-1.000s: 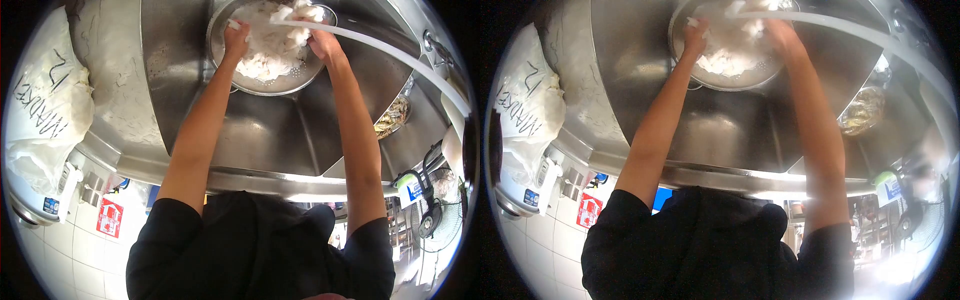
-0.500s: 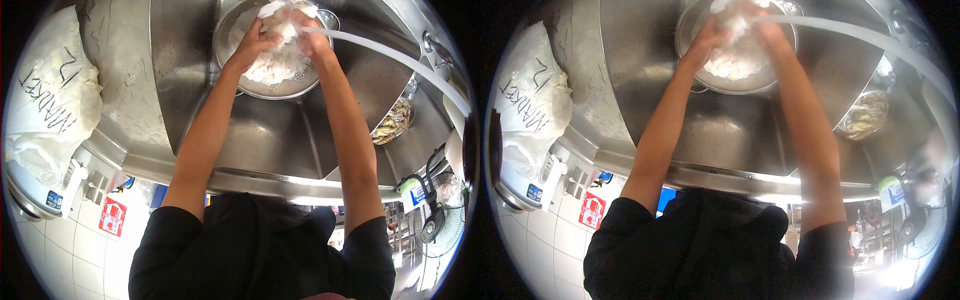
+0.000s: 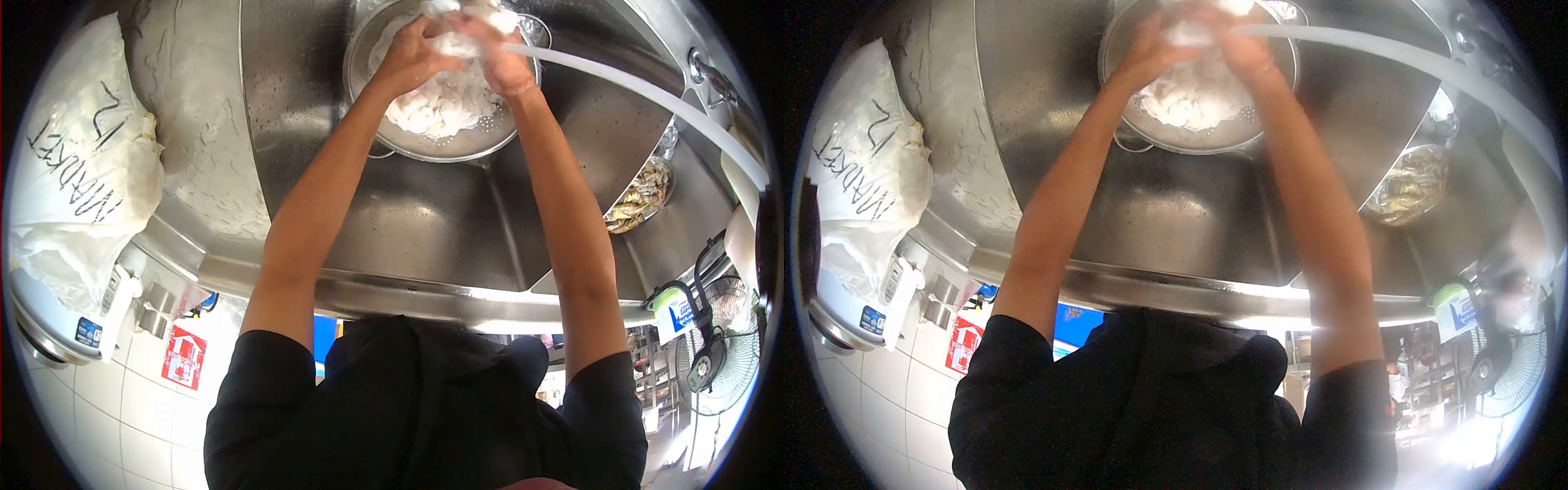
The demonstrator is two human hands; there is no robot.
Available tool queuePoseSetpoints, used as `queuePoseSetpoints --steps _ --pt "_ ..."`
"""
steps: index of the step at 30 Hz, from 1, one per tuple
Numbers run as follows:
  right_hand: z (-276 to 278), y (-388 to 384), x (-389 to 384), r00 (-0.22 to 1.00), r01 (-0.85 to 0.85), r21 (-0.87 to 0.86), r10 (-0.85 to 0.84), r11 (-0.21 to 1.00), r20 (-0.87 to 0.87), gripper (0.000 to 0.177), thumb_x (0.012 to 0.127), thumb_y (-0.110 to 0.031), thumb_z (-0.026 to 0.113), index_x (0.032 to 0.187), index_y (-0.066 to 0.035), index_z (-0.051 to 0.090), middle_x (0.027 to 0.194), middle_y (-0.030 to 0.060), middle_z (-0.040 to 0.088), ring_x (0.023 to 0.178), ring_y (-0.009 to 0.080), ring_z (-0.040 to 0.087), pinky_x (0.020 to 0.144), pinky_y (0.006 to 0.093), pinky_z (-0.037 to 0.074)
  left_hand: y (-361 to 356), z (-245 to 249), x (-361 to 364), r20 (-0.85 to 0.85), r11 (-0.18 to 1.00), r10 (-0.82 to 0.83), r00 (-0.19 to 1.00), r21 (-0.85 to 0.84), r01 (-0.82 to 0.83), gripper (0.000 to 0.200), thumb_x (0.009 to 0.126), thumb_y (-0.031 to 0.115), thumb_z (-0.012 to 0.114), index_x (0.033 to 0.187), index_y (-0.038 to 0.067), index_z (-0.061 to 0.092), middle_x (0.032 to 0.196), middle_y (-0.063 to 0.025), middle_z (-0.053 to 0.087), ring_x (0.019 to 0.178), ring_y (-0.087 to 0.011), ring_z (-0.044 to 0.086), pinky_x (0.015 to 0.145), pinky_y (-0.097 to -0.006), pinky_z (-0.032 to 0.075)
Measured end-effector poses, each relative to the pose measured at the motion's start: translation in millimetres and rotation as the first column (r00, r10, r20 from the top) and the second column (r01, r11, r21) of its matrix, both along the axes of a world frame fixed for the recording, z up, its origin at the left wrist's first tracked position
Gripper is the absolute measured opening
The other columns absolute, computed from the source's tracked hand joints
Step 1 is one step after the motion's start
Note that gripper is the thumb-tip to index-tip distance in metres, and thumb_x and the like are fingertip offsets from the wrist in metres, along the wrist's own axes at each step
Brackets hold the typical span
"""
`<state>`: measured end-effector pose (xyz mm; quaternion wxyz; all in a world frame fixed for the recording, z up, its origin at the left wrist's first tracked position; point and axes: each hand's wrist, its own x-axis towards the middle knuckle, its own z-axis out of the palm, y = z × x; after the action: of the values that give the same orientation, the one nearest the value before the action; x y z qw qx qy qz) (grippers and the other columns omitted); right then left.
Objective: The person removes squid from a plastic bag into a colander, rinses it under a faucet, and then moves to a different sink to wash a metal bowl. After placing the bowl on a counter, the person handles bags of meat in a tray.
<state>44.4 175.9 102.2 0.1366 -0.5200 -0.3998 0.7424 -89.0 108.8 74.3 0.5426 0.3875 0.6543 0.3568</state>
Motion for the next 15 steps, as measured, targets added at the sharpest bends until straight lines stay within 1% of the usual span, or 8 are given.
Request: queuePoseSetpoints --steps 2,3,5,7,12,13,14,15 --pt "-14 9 15 0.999 0.008 -0.037 -0.01 0.999 -0.044 0.04 0.085 -0.035 0.057 0.106 -0.001 0.059 0.108 0.0167 0.059 0.102 0.0273 0.056 0.091 0.0398 0.045 -4 0 -1 0.126 1.0 -0.002 0.992 0.005 0.001 0.064 0.056 0.021 0.078 0.108 -0.004 0.052 0.098 -0.0127 0.061 0.088 -0.0171 0.057 0.079 -0.0278 0.045" --pt "-16 18 30 0.939 -0.059 -0.26 -0.034 0.964 -0.342 0.041 0.083 -0.032 0.056 0.11 -0.001 0.056 0.107 0.0135 0.059 0.099 0.0257 0.057 0.09 0.0381 0.045 -5 1 -2 0.167 1.0 -0.003 0.986 0.006 0.002 0.064 0.056 0.02 0.079 0.109 -0.005 0.052 0.098 -0.0115 0.061 0.087 -0.0157 0.057 0.079 -0.027 0.045" --pt "-33 17 35 0.794 -0.187 -0.441 -0.129 0.878 -0.594 0.043 0.081 -0.029 0.056 0.114 -0.002 0.053 0.105 0.0103 0.059 0.096 0.0242 0.058 0.088 0.0365 0.045 -12 5 -3 0.288 0.992 -0.059 0.956 -0.091 0.088 0.065 0.06 0.015 0.078 0.115 -0.005 0.05 0.099 -0.0085 0.06 0.091 -0.015 0.056 0.08 -0.0255 0.044" --pt "-56 -2 28 0.931 0.109 -0.447 -0.249 0.888 -0.268 0.039 0.083 -0.027 0.054 0.114 -0.004 0.051 0.105 0.0103 0.059 0.097 0.0245 0.057 0.089 0.037 0.044 -21 9 -9 0.372 0.982 -0.05 0.927 -0.149 0.113 0.064 0.062 0.011 0.076 0.118 -0.004 0.049 0.102 -0.0082 0.059 0.094 -0.0157 0.055 0.082 -0.0257 0.044" --pt "-31 -19 26 0.938 0.205 -0.479 -0.31 0.853 -0.152 0.033 0.084 -0.019 0.053 0.111 0.0 0.052 0.105 0.0104 0.059 0.098 0.0207 0.056 0.087 0.0322 0.044 -57 -28 -4 0.71 0.979 0.094 0.698 -0.192 0.064 0.061 0.07 0.005 0.068 0.126 -0.002 0.043 0.114 -0.0086 0.054 0.103 -0.0169 0.052 0.088 -0.0282 0.042" --pt "-65 -26 31 0.986 0.128 -0.101 -0.138 0.987 -0.095 0.032 0.084 -0.016 0.053 0.11 0.002 0.053 0.103 0.0101 0.059 0.096 0.0203 0.056 0.085 0.0317 0.045 -60 -31 4 0.755 0.959 0.278 0.593 -0.258 -0.121 0.058 0.073 0.007 0.066 0.125 -0.001 0.042 0.115 -0.0086 0.053 0.103 -0.0176 0.052 0.087 -0.0298 0.042" --pt "-67 -27 25 0.952 0.297 -0.183 -0.305 0.937 -0.017 0.03 0.082 -0.013 0.053 0.107 0.003 0.054 0.099 0.0097 0.06 0.092 0.0193 0.056 0.082 0.0308 0.045 -58 -28 11 0.777 0.896 0.438 0.451 -0.335 -0.292 0.054 0.076 0.009 0.064 0.124 -0.001 0.042 0.115 -0.0086 0.052 0.103 -0.0183 0.051 0.087 -0.0314 0.042" --pt "-66 -28 18 0.88 0.472 -0.235 -0.47 0.85 0.066 0.028 0.081 -0.01 0.054 0.105 0.004 0.056 0.095 0.0092 0.06 0.088 0.0183 0.057 0.079 0.0299 0.046 -53 -27 16 0.778 0.898 0.435 0.454 -0.333 -0.29 0.054 0.076 0.009 0.064 0.124 -0.001 0.042 0.115 -0.0086 0.052 0.103 -0.0183 0.051 0.087 -0.0314 0.042"
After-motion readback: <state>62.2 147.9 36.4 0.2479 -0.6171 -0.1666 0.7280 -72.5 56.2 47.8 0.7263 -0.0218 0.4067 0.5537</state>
